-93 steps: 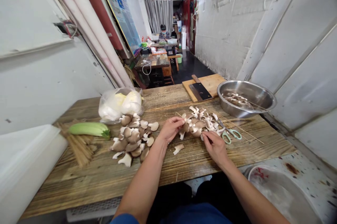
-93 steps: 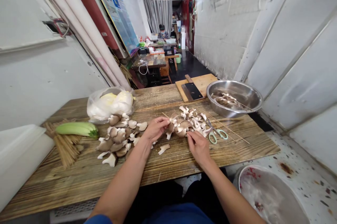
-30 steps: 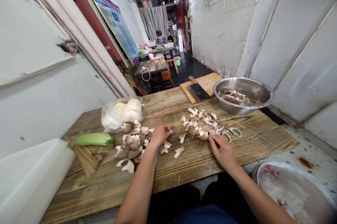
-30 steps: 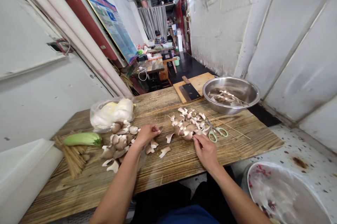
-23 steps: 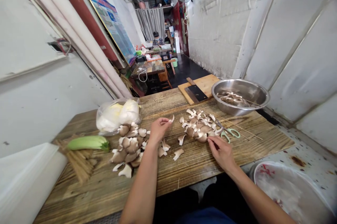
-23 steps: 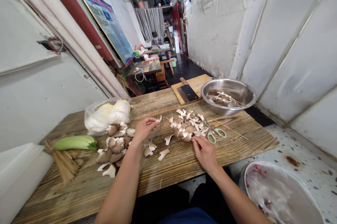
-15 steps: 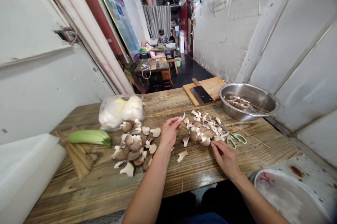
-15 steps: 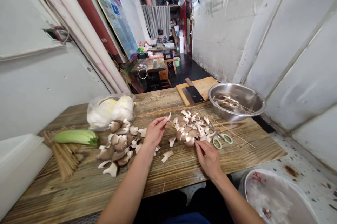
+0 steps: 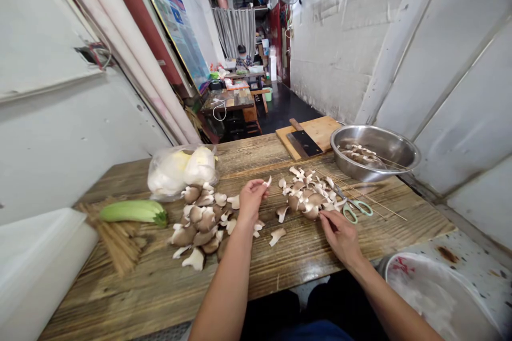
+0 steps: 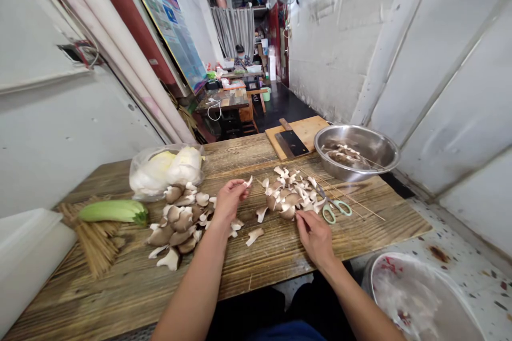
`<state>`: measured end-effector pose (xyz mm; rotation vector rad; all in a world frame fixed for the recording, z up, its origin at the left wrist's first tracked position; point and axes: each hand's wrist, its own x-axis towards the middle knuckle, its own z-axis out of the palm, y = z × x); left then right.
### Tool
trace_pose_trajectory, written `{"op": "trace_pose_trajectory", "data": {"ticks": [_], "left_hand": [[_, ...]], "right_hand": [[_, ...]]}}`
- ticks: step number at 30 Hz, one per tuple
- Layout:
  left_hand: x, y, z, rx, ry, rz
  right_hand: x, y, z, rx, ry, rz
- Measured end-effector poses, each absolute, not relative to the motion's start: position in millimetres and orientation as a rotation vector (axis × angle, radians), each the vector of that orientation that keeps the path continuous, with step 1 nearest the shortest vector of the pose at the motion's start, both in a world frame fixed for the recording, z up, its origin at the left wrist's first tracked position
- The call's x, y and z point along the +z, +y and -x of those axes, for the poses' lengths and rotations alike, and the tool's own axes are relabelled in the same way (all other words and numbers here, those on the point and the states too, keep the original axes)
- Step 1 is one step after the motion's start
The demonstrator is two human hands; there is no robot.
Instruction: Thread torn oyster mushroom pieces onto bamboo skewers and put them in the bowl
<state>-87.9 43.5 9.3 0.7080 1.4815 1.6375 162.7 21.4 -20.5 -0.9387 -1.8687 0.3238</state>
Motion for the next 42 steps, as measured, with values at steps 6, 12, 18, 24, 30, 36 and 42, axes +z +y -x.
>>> {"op": "trace_pose_trajectory", "data": {"ticks": [6,12,18,24,30,36,42], "left_hand": [[-1,39,112,1.178,2.174,-1.333],[5,33,128,0.855,2.421,-1.461],[7,41,149,0.836,2.291,-1.505],[5,52,145,0.470,1.961,-2.017],[17,51,150,0.393,1.861,-2.159],[17,42,147,0.495,1.880,-1.928],[16,37,145,0.551,1.913,-1.810]], "right_hand": [[-24,28,-182,0.266,-1.717,1.069],[-27,29,-185,0.308,-1.705,1.079],[-25,29,-183,0.353,-1.705,1.049],[-25,29,-183,0.375,-1.671,1.044],[-26,29,-183,0.382,-1.696,1.030],[-25,29,-182,0.370,-1.693,1.018],[-23,28,-180,0.370,-1.683,1.042]]}}
